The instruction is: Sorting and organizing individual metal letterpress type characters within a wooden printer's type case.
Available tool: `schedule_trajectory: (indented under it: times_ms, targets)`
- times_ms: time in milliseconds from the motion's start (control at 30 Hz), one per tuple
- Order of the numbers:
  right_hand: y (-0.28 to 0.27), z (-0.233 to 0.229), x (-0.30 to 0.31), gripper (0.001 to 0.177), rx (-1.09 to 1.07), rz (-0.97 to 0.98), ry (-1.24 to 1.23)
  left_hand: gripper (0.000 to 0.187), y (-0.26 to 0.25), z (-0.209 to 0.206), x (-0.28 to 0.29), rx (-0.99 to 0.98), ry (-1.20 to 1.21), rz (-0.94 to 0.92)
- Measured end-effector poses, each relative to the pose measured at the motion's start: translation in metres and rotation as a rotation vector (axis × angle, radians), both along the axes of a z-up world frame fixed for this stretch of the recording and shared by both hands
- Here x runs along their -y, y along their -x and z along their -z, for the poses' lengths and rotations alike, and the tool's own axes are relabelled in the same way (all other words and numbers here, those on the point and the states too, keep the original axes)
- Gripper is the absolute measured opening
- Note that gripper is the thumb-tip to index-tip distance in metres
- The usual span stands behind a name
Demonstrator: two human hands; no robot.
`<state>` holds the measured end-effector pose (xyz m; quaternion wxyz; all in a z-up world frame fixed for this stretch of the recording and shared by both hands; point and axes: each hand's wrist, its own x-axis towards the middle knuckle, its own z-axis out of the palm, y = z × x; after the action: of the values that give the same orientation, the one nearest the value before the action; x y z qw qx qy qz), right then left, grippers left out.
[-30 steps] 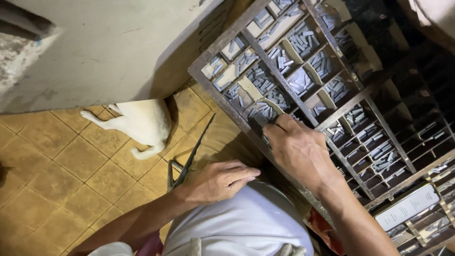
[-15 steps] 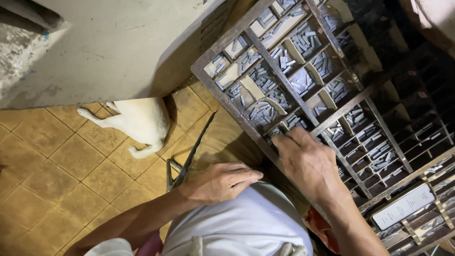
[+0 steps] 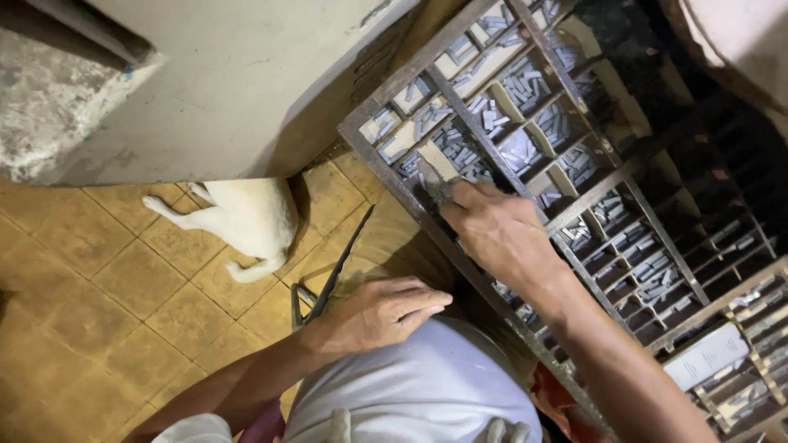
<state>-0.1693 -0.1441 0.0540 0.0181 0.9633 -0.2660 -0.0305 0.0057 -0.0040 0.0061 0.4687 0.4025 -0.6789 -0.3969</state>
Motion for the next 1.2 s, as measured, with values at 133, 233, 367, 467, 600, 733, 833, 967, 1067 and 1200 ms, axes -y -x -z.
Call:
schedule_trajectory:
  times_ms: [133,233,367,467,600,733,833,967,1067,1200]
  targets:
    - [0.002,0.016,0.005,0.019,0.009,-0.068,0.087,0.021,-0.006,-0.016,0.005,0.055,0.012,-0.059]
    - [0.014,0.032,0.007,0.018,0.112,-0.029,0.153,0.021,-0.004,-0.014,0.012,-0.055,0.005,-0.142]
    - [0.03,-0.001,-0.021,0.006,0.714,0.24,-0.347,0.023,-0.001,-0.036,0.034,-0.081,0.101,-0.233]
    - [0.06,-0.01,-0.058,0.013,1.069,0.565,-0.465,0.024,0.017,-0.054,0.048,-0.087,0.153,-0.185]
    - [0.085,-0.006,-0.1,0.007,1.35,0.702,-0.414,0.028,0.071,-0.047,0.058,-0.06,0.193,0.036]
    - [0.101,-0.005,-0.118,0.005,1.379,0.743,-0.219,0.024,0.119,-0.045,0.053,-0.02,0.311,0.061]
    - [0.114,-0.004,-0.128,0.004,1.411,0.76,-0.125,0.028,0.133,-0.045,0.048,0.019,0.317,0.073]
    - [0.126,-0.003,-0.136,0.004,1.441,0.756,-0.056,0.027,0.151,-0.045,0.042,0.04,0.348,0.061]
    - [0.129,-0.007,-0.142,0.004,1.431,0.78,-0.015,0.033,0.155,-0.048,0.04,0.047,0.388,0.097]
    - [0.131,-0.012,-0.144,0.004,1.466,0.737,0.024,0.034,0.158,-0.05,0.038,0.067,0.464,0.087]
